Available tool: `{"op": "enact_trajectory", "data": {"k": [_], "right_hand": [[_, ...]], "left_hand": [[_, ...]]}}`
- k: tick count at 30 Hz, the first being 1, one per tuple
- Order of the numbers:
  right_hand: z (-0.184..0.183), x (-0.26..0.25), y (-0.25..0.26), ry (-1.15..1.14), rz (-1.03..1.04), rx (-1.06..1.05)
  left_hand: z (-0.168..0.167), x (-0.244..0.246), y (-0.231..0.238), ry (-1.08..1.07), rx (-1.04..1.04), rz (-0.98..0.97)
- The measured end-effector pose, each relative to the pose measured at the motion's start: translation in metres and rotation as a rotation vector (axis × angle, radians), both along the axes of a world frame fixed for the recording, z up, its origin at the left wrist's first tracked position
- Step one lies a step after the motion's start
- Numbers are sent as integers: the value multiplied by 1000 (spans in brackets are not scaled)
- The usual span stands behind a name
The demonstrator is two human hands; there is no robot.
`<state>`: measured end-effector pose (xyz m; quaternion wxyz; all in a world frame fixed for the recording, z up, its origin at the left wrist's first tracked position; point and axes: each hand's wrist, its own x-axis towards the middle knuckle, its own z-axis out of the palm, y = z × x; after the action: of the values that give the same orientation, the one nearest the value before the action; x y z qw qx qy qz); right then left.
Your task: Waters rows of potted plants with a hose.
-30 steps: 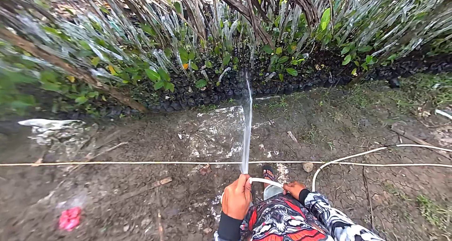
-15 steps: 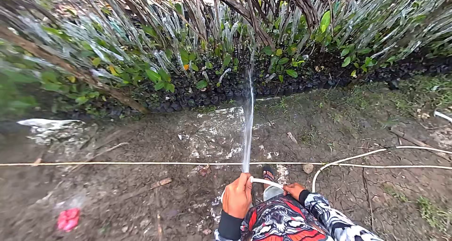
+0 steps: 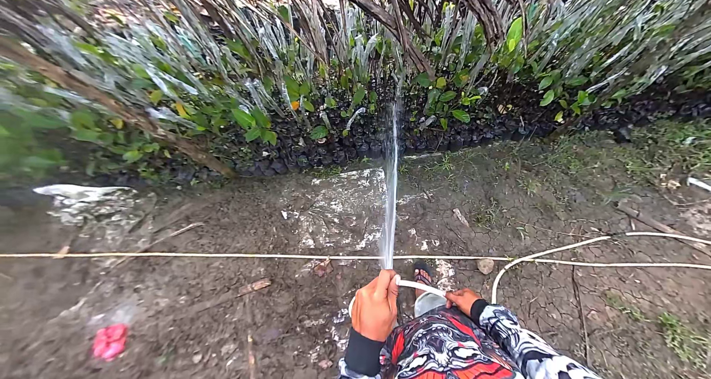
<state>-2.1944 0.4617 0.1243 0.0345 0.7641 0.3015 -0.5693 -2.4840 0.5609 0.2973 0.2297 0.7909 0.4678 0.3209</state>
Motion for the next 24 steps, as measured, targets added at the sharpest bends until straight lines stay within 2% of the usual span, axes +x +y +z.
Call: {"op": "enact_trajectory", "data": {"k": [10, 16, 24], "right_hand": [[-9, 2, -1, 0, -34, 27], [7, -2, 5, 2, -16, 10], [3, -1, 2, -7, -4, 10]], "left_hand": [[0, 2, 0, -5, -15, 44], [2, 5, -1, 10, -20, 40], [-1, -2, -1, -2, -18, 59]]}}
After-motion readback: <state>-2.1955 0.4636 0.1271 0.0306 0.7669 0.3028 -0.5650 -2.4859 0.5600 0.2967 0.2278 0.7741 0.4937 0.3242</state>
